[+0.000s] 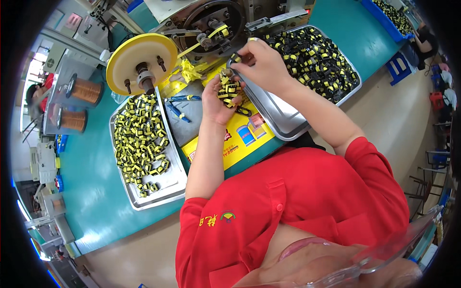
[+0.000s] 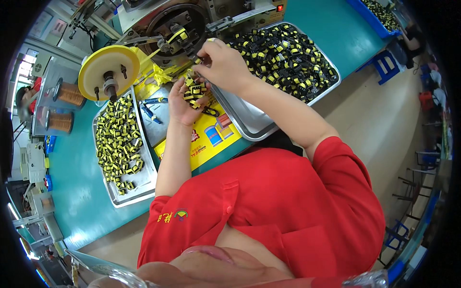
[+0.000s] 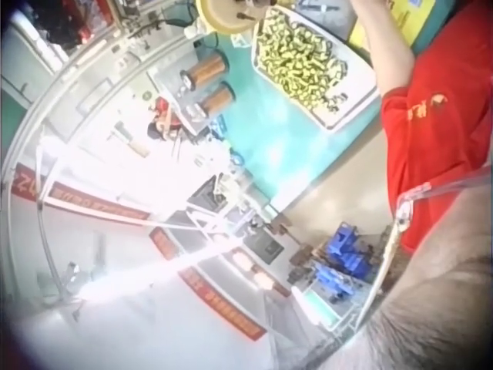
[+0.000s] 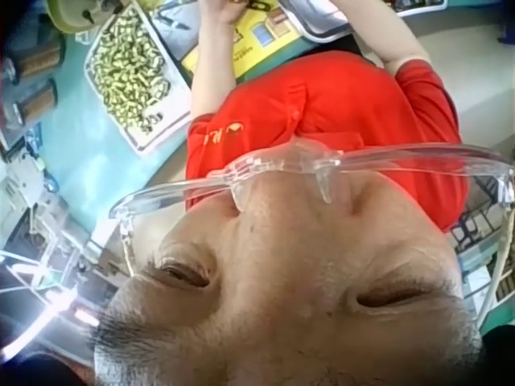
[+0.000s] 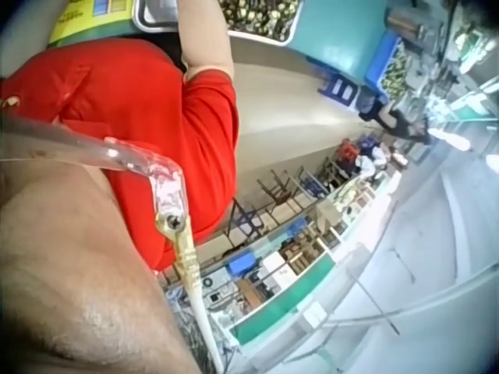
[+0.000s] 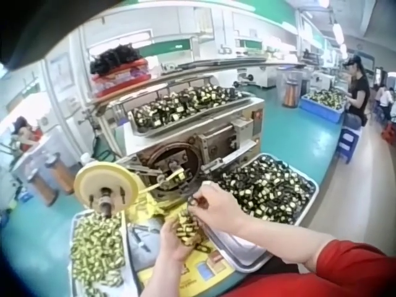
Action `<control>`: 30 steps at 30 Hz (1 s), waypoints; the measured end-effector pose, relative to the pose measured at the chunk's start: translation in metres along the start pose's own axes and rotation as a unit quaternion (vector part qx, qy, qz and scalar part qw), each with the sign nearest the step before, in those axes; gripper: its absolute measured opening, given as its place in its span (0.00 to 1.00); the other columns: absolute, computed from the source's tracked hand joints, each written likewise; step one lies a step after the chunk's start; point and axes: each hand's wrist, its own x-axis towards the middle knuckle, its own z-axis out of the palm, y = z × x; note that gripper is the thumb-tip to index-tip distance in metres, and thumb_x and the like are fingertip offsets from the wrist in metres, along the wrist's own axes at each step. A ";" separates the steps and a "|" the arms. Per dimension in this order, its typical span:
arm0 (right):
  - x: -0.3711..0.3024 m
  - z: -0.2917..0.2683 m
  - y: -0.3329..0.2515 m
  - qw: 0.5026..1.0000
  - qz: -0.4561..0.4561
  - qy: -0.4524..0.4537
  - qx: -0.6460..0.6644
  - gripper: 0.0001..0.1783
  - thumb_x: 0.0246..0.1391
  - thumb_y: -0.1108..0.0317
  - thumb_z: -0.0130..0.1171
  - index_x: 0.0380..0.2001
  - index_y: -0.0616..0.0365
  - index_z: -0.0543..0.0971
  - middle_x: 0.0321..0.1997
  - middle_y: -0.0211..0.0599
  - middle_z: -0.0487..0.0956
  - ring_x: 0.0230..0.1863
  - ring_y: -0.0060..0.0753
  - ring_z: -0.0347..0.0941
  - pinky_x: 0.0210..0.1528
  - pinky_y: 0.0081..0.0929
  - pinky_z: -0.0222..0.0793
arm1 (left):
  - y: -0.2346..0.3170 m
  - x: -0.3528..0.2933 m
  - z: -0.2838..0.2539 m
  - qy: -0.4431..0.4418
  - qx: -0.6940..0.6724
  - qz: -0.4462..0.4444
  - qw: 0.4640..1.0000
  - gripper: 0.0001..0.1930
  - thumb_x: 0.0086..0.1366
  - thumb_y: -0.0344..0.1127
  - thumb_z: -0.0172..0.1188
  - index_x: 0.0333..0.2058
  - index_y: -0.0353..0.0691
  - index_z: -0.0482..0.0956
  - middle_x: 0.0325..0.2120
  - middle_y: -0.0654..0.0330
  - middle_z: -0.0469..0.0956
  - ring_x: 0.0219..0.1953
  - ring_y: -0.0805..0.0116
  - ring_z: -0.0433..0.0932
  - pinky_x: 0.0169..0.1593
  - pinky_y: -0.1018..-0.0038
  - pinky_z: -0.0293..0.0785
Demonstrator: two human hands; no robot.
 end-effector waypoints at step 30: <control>-0.068 -0.052 0.019 0.933 0.056 -0.321 -0.153 0.13 0.43 0.70 0.56 0.36 0.52 0.76 0.37 0.40 0.71 0.42 0.45 0.69 0.44 0.36 0.66 | 0.000 0.012 0.016 -0.008 0.002 -0.025 1.000 0.23 0.68 0.53 0.34 0.44 0.41 0.70 0.37 0.55 0.75 0.41 0.54 0.72 0.21 0.78 0.63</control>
